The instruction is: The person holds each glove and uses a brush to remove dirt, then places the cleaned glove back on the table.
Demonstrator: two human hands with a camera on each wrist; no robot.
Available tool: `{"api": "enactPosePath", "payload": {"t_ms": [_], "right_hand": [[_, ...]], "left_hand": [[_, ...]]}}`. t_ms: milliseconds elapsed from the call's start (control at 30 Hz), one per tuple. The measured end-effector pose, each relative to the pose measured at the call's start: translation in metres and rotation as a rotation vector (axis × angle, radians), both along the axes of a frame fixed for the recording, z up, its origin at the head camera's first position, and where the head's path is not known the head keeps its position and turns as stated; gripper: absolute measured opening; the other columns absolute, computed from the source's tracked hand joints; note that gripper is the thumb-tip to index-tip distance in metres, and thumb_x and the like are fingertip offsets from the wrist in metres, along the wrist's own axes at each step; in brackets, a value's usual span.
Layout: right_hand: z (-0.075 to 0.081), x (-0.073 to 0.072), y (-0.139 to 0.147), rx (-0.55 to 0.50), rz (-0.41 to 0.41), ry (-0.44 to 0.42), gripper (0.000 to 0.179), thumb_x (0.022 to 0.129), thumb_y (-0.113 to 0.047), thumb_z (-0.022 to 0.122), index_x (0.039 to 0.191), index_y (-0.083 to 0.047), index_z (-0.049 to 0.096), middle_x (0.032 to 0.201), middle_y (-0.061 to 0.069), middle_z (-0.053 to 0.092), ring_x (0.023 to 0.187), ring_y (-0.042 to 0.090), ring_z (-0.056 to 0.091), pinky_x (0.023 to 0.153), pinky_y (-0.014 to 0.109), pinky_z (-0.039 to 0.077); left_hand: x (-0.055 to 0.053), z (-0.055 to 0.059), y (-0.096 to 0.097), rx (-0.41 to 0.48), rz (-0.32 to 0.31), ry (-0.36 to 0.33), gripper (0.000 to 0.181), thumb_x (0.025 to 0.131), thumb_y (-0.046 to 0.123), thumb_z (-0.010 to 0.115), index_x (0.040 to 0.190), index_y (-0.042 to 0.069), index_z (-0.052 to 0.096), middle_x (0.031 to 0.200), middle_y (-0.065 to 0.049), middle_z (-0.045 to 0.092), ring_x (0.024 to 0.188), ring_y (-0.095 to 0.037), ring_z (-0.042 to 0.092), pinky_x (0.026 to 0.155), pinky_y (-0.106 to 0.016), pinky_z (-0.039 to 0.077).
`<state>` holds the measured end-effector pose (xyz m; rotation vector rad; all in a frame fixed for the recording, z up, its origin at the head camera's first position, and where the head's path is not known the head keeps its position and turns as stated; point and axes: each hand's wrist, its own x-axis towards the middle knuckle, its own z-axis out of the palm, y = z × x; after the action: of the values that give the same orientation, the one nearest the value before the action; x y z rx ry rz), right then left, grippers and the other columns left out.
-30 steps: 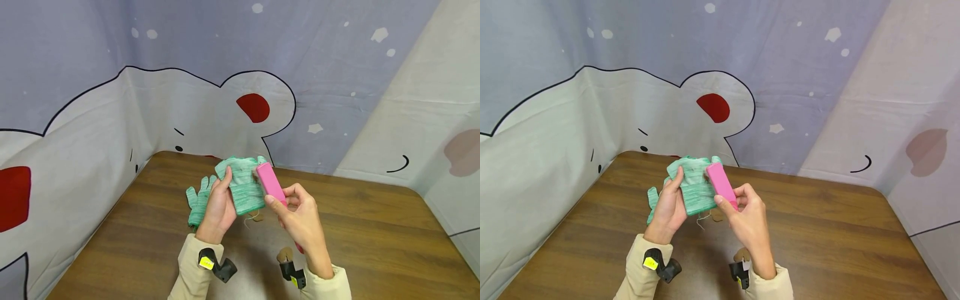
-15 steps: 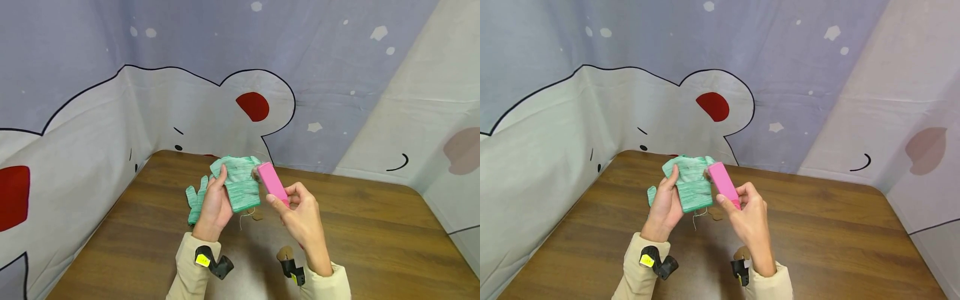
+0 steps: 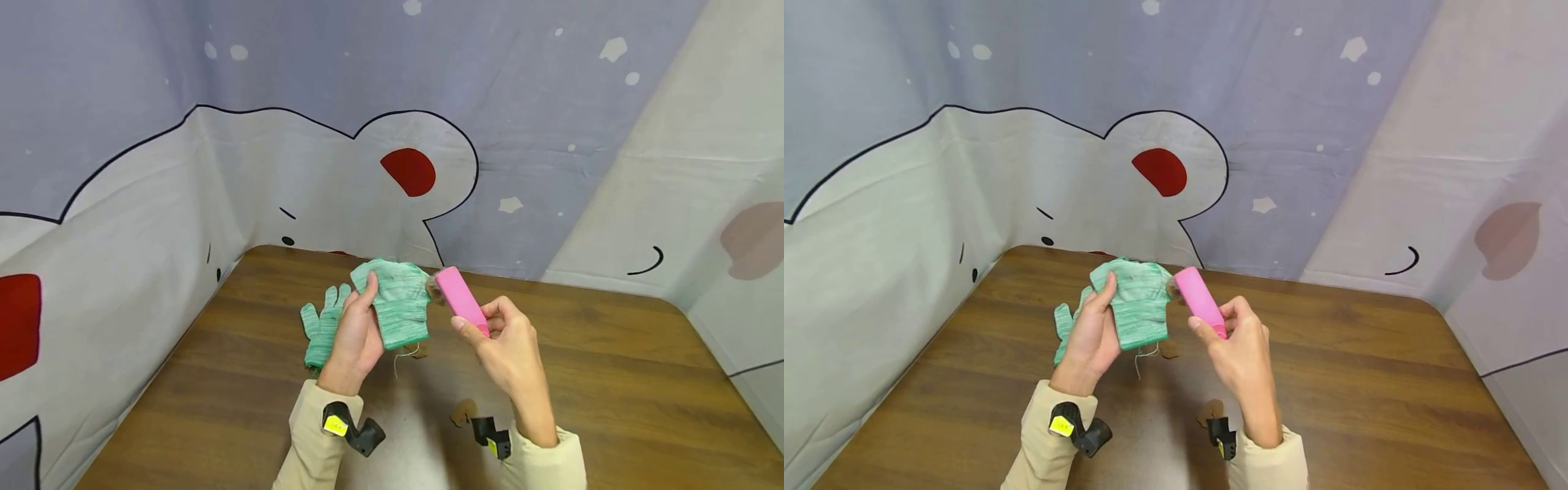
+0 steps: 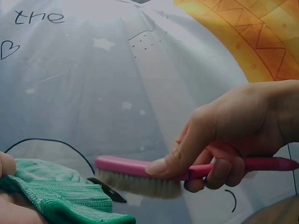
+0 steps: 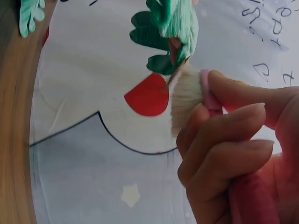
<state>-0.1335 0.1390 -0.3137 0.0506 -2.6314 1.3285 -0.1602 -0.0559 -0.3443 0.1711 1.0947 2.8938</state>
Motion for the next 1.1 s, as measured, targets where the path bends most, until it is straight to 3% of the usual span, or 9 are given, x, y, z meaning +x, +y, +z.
{"api": "enactPosePath", "payload": {"t_ms": [133,233,400,500,600,733,833,967,1100], "right_hand": [[0.002,0.000,0.005,0.051,-0.053,0.004,0.038,0.076,-0.033,0.075,0.093,-0.006,0.054,0.079,0.010,0.068,0.069,0.016,0.060,0.055,0.028,0.043],[0.004,0.001,0.006,0.012,-0.053,-0.007,0.040,0.076,-0.035,0.075,0.094,-0.006,0.054,0.081,0.011,0.068,0.066,0.015,0.060,0.053,0.028,0.045],[0.004,0.002,-0.005,-0.174,0.055,-0.016,0.036,0.076,-0.028,0.076,0.093,-0.006,0.053,0.079,0.014,0.065,0.055,0.014,0.058,0.046,0.029,0.048],[0.002,0.004,-0.014,-0.269,0.136,-0.035,0.034,0.076,-0.025,0.076,0.093,-0.007,0.053,0.077,0.014,0.062,0.051,0.015,0.055,0.044,0.030,0.047],[0.000,0.005,-0.023,-0.297,0.180,-0.046,0.034,0.076,-0.026,0.076,0.093,-0.007,0.054,0.075,0.012,0.062,0.049,0.014,0.053,0.044,0.029,0.047],[-0.001,0.007,-0.027,-0.310,0.184,-0.057,0.035,0.076,-0.027,0.076,0.093,-0.007,0.053,0.072,0.011,0.060,0.047,0.014,0.051,0.043,0.029,0.046],[0.000,0.008,-0.026,-0.350,0.187,-0.063,0.034,0.077,-0.025,0.075,0.093,-0.005,0.052,0.070,0.011,0.058,0.043,0.013,0.047,0.041,0.027,0.043],[0.002,0.009,-0.024,-0.414,0.206,-0.062,0.032,0.079,-0.020,0.074,0.093,-0.003,0.050,0.067,0.011,0.055,0.040,0.011,0.043,0.038,0.024,0.039],[0.005,0.011,-0.025,-0.450,0.225,-0.056,0.031,0.080,-0.019,0.073,0.094,-0.003,0.050,0.065,0.010,0.055,0.039,0.011,0.042,0.038,0.023,0.037]], "left_hand": [[0.000,0.000,0.000,-0.032,0.024,0.004,0.026,0.099,0.033,0.038,0.110,0.013,0.051,0.104,0.001,0.054,0.107,-0.012,0.048,0.095,-0.029,0.037],[0.000,0.000,0.000,-0.060,0.038,0.014,0.027,0.100,0.032,0.037,0.111,0.011,0.050,0.105,0.001,0.053,0.110,-0.014,0.046,0.096,-0.030,0.035],[0.001,0.001,0.002,-0.123,0.064,0.014,0.023,0.100,0.028,0.039,0.107,0.008,0.048,0.104,0.001,0.050,0.119,-0.013,0.036,0.100,-0.029,0.028],[0.002,0.002,0.004,-0.151,0.053,0.020,0.023,0.099,0.027,0.040,0.104,0.007,0.049,0.102,0.000,0.051,0.117,-0.014,0.038,0.098,-0.030,0.031],[0.005,0.003,0.007,-0.163,0.032,0.045,0.027,0.099,0.029,0.041,0.107,0.005,0.049,0.105,-0.001,0.052,0.115,-0.015,0.042,0.096,-0.030,0.035],[0.006,0.002,0.008,-0.137,-0.004,0.131,0.035,0.099,0.034,0.040,0.115,0.005,0.050,0.116,-0.003,0.052,0.123,-0.015,0.040,0.103,-0.033,0.031],[0.005,0.001,0.007,-0.092,-0.056,0.198,0.050,0.098,0.047,0.030,0.118,0.007,0.051,0.121,-0.005,0.047,0.124,-0.017,0.037,0.104,-0.035,0.028],[0.004,-0.001,0.005,0.021,-0.155,0.237,0.071,0.092,0.062,0.014,0.117,0.012,0.057,0.121,-0.006,0.044,0.115,-0.019,0.039,0.097,-0.035,0.031],[0.005,-0.001,0.006,0.171,-0.247,0.241,0.062,0.095,0.057,0.017,0.116,0.017,0.060,0.119,-0.002,0.049,0.111,-0.015,0.044,0.095,-0.032,0.035]]}}
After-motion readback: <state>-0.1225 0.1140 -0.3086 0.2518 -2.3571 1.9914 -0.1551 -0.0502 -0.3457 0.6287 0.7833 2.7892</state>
